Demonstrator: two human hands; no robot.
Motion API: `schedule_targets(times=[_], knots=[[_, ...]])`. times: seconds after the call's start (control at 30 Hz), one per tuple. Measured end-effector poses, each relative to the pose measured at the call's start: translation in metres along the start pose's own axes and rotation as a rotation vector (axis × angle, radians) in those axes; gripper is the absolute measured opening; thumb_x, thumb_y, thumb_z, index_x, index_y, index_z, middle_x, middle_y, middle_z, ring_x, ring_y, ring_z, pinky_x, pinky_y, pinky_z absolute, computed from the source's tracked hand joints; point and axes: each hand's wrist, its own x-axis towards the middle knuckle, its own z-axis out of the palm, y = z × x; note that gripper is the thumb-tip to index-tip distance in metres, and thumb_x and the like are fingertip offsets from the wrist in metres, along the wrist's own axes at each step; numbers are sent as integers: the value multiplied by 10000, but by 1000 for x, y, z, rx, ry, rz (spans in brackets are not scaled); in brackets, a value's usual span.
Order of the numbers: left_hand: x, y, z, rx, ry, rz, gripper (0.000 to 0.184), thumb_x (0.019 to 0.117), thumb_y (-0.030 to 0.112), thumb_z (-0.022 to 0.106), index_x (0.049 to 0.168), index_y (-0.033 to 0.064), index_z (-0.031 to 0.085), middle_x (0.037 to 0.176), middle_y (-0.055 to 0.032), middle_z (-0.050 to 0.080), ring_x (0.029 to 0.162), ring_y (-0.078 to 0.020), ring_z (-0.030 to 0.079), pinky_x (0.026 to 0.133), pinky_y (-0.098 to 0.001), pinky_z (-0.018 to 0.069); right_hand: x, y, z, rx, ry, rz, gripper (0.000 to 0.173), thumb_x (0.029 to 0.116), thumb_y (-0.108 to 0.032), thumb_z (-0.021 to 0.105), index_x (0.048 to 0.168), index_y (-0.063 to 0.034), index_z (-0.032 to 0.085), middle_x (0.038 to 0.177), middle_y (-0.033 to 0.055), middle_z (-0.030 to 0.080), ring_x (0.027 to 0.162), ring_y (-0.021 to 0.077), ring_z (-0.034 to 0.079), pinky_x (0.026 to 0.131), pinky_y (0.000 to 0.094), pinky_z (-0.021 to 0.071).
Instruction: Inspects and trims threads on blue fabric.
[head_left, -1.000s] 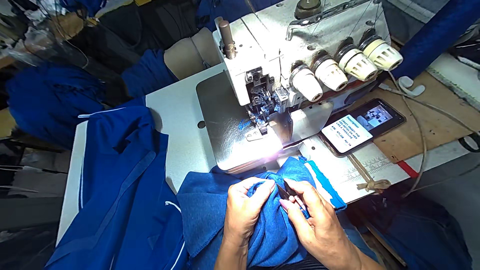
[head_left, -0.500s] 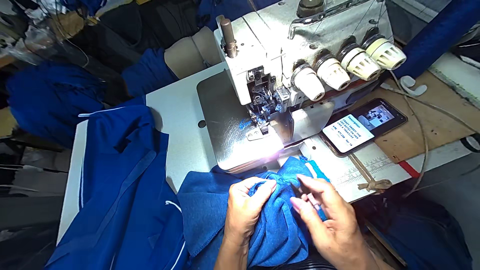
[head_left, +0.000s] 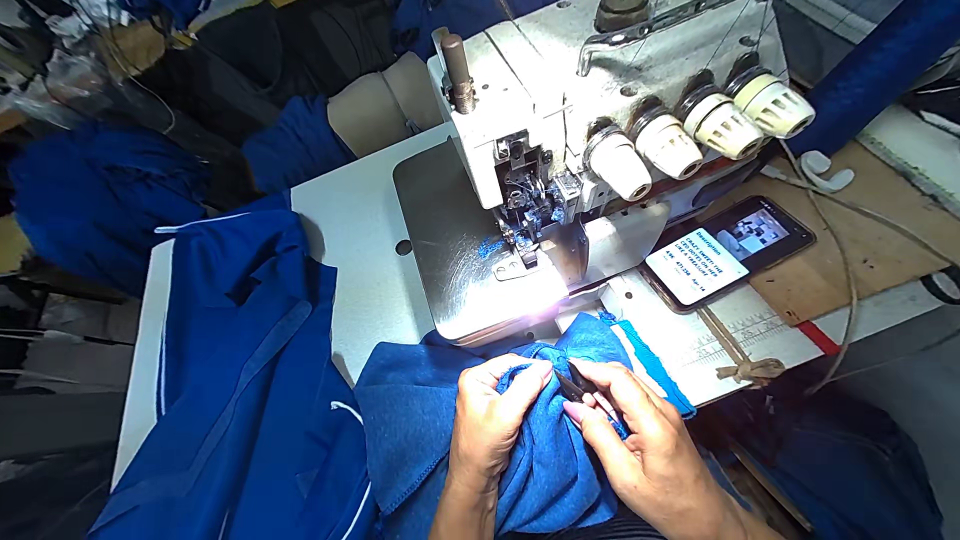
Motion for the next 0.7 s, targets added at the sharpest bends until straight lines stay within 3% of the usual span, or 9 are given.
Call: schedule_targets(times=[0.7], knots=[[0,1,1,-1,15,-12,121,859,40,685,774,57,769,693,-42,701,652,-59,666,628,-208,562,0,1,1,-5,6,-11,297,965,-152,610,1200,21,664,917,16,635,783,-24,569,730,94,494]])
